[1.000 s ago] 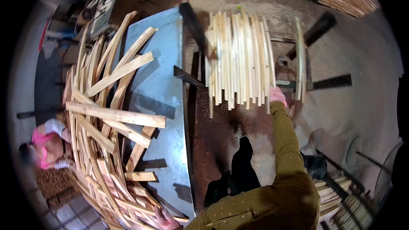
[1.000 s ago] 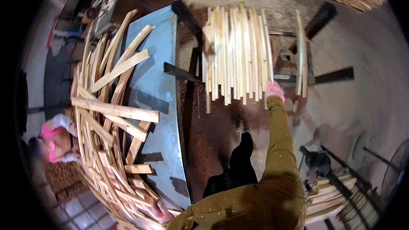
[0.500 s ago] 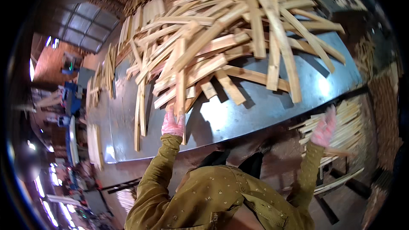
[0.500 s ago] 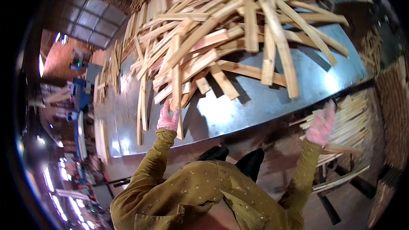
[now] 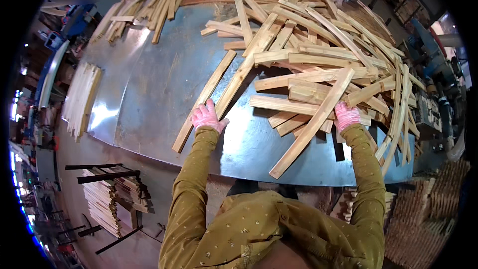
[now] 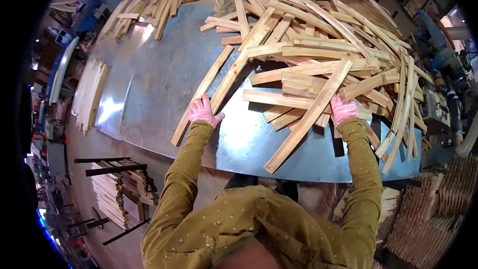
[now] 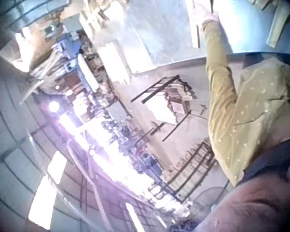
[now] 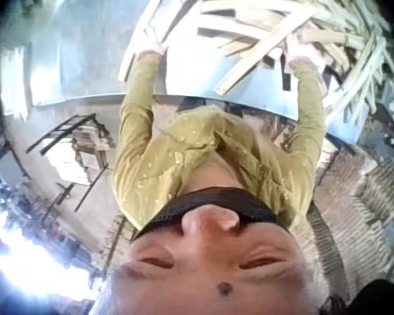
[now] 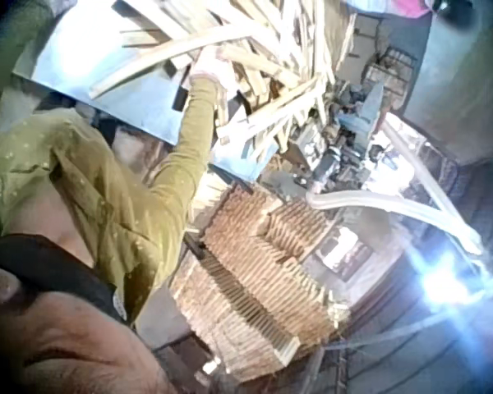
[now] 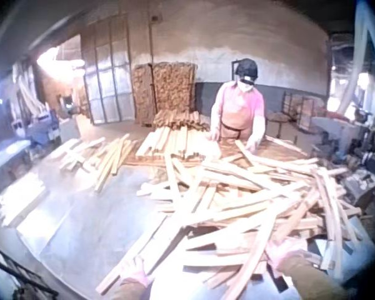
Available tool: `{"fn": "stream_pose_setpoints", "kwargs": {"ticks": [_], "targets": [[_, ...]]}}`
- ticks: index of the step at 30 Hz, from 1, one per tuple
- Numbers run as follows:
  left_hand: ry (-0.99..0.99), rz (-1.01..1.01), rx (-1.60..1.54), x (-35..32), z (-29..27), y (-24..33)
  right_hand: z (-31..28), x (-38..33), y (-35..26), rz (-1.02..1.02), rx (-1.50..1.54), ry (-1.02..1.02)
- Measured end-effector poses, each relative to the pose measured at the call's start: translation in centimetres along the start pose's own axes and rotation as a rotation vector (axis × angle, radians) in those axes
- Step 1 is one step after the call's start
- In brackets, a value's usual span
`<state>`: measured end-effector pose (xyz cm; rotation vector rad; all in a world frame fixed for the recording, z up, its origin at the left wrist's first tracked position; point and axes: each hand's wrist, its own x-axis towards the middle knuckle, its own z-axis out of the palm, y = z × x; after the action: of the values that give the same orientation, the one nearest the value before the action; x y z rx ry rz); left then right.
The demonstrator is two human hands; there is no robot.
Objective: The person sorts wooden planks on a metal table in a workshop. They pick up planks from a large pile, inspect them, and stack them into neat piles. The person wears pink gloves and a brown jacket while handling the wood.
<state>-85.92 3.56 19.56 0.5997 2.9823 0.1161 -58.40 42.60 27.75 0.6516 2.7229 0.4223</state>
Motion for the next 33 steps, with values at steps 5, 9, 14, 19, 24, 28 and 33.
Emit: {"fn": "stream_pose_setpoints", "kwargs": {"ticks": [5, 9, 14, 19, 24, 28, 33], "targets": [[-0.024, -0.088, -0.108, 2.1, -0.1, -4.0, -4.7, -1.3, -4.7, -0.11, 0.071, 0.082], [0.031, -0.301, -0.171, 1.8, -3.9, -9.5, -5.4, -1.3, -11.1, -0.232, 0.22, 0.065], [0.016, -0.498, -0.067, 1.1, -4.2, -15.9, -6.1, -1.1, -21.2, -0.153, 0.508, 0.324], [-0.031, -0.022, -0.067, -3.3, -2.1, -14.0, -3.0, -3.3, -31.0, 0.085, 0.725, 0.172], [-0.334, -0.331, -0.154, -2.3, -3.1, -10.9, -4.6, -1.8, -30.2, 0.137, 1.171, 0.244], [-0.527, -0.34, -0.527, -3.5, -5.4, -11.0, -8.6, -0.2, -23.9, 0.056, 0.686, 0.09], [-0.285, -0.309, -1.287, -5.9, -1.0, -14.2, 0.1, -2.2, -19.8, -0.121, 0.393, 0.115]]}}
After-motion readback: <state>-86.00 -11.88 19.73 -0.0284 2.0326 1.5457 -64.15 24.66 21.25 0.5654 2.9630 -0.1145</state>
